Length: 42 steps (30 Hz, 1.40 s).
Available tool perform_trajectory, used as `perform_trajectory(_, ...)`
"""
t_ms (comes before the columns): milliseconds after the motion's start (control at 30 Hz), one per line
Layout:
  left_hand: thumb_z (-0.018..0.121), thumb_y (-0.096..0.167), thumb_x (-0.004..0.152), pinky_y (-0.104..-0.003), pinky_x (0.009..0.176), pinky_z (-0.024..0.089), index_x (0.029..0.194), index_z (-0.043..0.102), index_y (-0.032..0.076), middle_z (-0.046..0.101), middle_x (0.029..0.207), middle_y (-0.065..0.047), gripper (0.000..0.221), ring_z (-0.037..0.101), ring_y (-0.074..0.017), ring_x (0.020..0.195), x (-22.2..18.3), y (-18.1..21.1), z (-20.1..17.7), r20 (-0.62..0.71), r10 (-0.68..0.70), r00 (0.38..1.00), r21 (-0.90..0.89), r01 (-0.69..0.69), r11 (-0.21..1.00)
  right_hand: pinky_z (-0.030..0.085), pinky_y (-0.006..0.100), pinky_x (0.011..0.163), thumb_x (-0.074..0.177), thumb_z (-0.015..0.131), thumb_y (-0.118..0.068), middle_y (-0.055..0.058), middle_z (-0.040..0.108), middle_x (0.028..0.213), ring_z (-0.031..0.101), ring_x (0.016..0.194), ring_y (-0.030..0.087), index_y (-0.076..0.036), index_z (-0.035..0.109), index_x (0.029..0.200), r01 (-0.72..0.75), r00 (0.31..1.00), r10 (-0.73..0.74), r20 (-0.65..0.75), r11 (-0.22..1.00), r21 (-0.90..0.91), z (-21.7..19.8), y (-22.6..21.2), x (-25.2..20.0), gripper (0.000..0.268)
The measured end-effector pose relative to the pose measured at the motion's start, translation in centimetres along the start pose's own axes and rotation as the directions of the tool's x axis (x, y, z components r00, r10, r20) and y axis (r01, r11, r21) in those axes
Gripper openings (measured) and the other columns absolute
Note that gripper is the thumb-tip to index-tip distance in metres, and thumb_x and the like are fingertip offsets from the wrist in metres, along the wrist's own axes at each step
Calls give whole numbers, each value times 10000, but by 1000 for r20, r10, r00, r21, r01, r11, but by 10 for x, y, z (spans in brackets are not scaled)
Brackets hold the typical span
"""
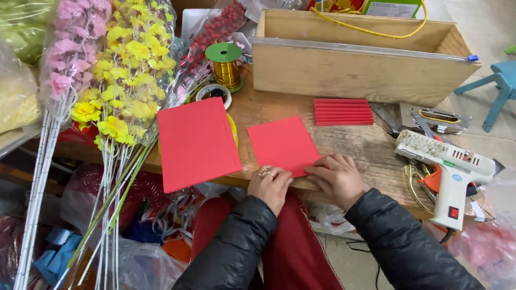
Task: Folding red paper into accordion-style fans for decorations.
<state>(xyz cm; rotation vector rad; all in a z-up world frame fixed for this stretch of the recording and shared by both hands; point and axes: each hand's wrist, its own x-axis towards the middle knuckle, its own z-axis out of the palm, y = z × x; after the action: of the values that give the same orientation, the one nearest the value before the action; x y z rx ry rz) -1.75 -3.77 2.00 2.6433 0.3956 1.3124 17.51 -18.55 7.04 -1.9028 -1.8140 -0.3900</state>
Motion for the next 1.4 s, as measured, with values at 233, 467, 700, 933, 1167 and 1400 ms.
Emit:
perform_trajectory(233,637,408,999,-398,697,594,1093,800,270,624,899,5,233,687,-269,822,17,-14,6,12,-145,989,61,144,988,545,384,899,909,819,-314,23,796,989,727,1071,265,-262,846,1089,-455,891,411,196,797,397,13,12,22,189)
perform_trajectory(467,621,274,981,-560,1126,372,1304,709,204,630,1232,-106,342,545,-384,1319,23,11,-10,2,-2,1000,228,2,974,565,402,925,893,818,-262,43,821,1011,748,1089,238,-239,840,1077,-653,757,555,345,622,433,8,9,41,186)
perform_trajectory(700,532,347,1035,-596,1227,264,1338,675,86,655,1306,-174,424,520,-407,1380,11,35,-9,94,-116,989,220,93,971,539,418,1012,938,781,-305,-2,756,1068,700,1142,271,-279,826,1077,-556,828,496,262,786,271,7,3,33,148)
perform_trajectory(933,539,487,987,-621,1248,223,1462,575,1,577,1450,-269,680,436,-495,1445,0,62,-8,148,-274,950,258,230,938,477,438,1035,1026,725,-322,-18,586,1050,605,1133,271,-236,789,1084,-353,935,343,85,915,197,13,-3,14,122)
perform_trajectory(1167,530,576,947,-632,1285,105,1583,409,5,376,1622,-306,864,242,-524,1546,-1,71,-13,301,-346,889,279,264,923,442,373,939,1027,700,-412,-67,592,1049,581,1113,203,-298,786,1131,-266,964,267,-11,964,24,16,-13,-4,177)
perform_trajectory(1400,495,669,912,-648,1277,-34,1647,290,104,201,1685,-329,950,62,-543,1581,7,81,-26,470,-411,781,289,304,908,407,485,1137,1079,584,-300,42,605,1421,508,1416,325,-281,670,1424,-215,977,214,-21,972,-97,-1,-45,-28,357)
